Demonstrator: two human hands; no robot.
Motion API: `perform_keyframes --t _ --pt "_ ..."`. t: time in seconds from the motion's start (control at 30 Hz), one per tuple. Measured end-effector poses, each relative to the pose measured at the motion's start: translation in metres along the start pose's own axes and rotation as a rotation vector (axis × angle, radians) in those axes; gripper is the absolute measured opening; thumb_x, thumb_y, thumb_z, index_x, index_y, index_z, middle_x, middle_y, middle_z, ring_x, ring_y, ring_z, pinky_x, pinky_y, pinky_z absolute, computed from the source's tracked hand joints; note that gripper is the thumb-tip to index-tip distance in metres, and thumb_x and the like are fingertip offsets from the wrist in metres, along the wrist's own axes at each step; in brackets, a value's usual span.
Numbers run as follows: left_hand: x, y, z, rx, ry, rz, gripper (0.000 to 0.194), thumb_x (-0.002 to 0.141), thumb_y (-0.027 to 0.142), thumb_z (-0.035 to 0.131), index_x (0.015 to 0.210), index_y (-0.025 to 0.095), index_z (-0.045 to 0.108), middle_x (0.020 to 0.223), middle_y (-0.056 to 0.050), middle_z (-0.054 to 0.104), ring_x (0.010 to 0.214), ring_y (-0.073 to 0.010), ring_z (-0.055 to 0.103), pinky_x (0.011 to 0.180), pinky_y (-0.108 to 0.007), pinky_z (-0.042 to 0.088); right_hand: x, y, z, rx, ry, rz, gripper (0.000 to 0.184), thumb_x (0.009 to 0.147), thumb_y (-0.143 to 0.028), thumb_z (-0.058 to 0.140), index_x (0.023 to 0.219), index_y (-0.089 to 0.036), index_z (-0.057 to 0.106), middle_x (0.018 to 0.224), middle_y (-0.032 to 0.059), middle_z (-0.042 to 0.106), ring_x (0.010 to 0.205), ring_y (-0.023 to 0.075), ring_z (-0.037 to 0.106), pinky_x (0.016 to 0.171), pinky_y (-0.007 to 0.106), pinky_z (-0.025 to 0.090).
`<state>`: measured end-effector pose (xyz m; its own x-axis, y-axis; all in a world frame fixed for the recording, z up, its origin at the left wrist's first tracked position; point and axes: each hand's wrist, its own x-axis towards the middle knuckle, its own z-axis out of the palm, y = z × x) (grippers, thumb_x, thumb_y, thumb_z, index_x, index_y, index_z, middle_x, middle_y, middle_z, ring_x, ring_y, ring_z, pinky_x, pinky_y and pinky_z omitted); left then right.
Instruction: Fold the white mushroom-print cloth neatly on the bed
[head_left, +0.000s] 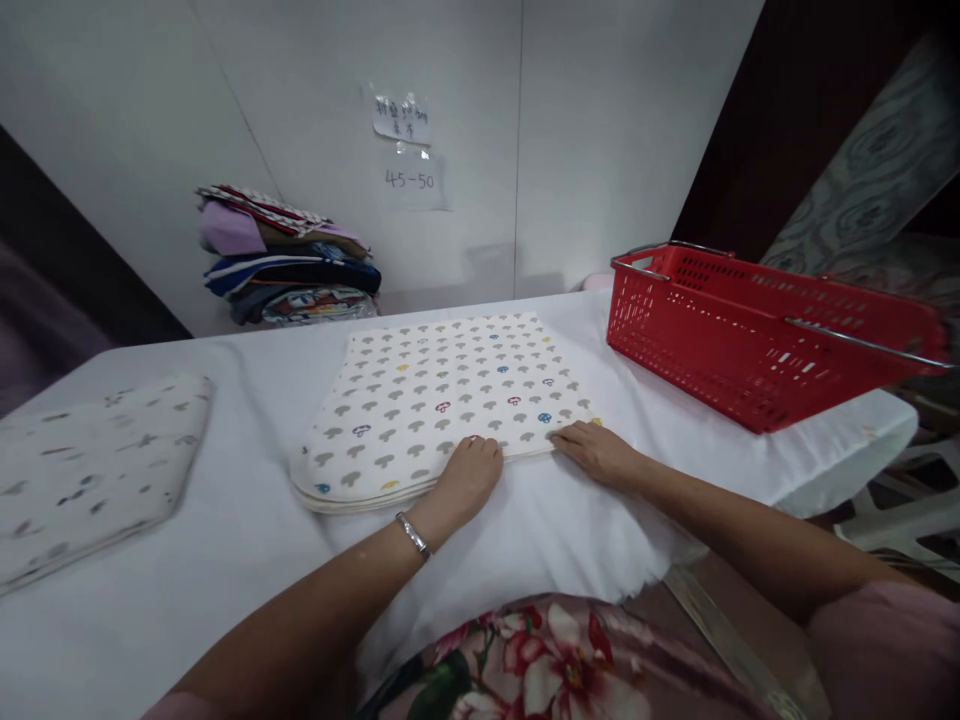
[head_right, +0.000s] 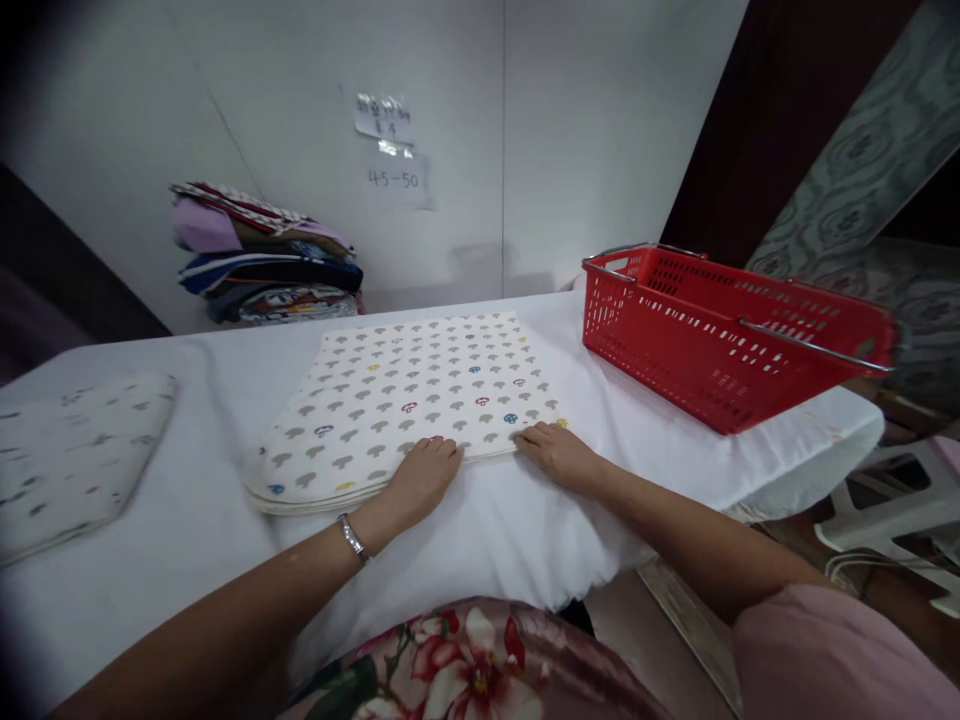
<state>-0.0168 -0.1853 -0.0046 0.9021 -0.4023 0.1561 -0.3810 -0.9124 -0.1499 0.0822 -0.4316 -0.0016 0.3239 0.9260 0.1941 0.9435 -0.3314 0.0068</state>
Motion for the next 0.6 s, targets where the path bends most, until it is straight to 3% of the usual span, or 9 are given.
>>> perform_keyframes --t 0.2,0.4,0.6 --pt "-0.009 -0.005 -0.005 -0.094 0.066 -0.059 0.035 0.08 -0.002 0.036 0.106 0.016 0.051 0.093 -0.008 0.055 0.084 -0.0205 0.051 0.071 -0.033 0.041 -0.002 -0.002 -0.013 -0.025 0.092 0.066 0.033 0.093 -0.019 0.032 0.121 -0.02 0.051 0.101 0.0088 0.061 0.09 0.0201 0.053 0.077 0.034 0.044" --pt "-0.021 -0.002 0.01 -0.133 0.087 -0.02 0.04 0.081 -0.001 0.033 0.113 0.019 0.046 0.098 -0.006 0.056 0.092 -0.0188 0.051 0.085 -0.035 0.042 -0.012 -0.006 0.004 0.078 0.117 0.151 0.033 0.094 -0.021 0.034 0.121 -0.027 0.05 0.106 0.0051 0.062 0.094 0.0195 0.057 0.082 0.035 0.045" --pt "-0.022 -0.003 0.019 -0.114 0.088 -0.043 0.048 0.079 -0.002 0.034 0.12 0.02 0.044 0.104 -0.006 0.057 0.098 -0.0202 0.051 0.091 -0.037 0.04 -0.015 -0.002 0.008 0.057 0.15 0.096 0.038 0.092 -0.016 0.036 0.128 -0.026 0.045 0.11 0.0071 0.06 0.096 0.0213 0.056 0.081 0.036 0.045"
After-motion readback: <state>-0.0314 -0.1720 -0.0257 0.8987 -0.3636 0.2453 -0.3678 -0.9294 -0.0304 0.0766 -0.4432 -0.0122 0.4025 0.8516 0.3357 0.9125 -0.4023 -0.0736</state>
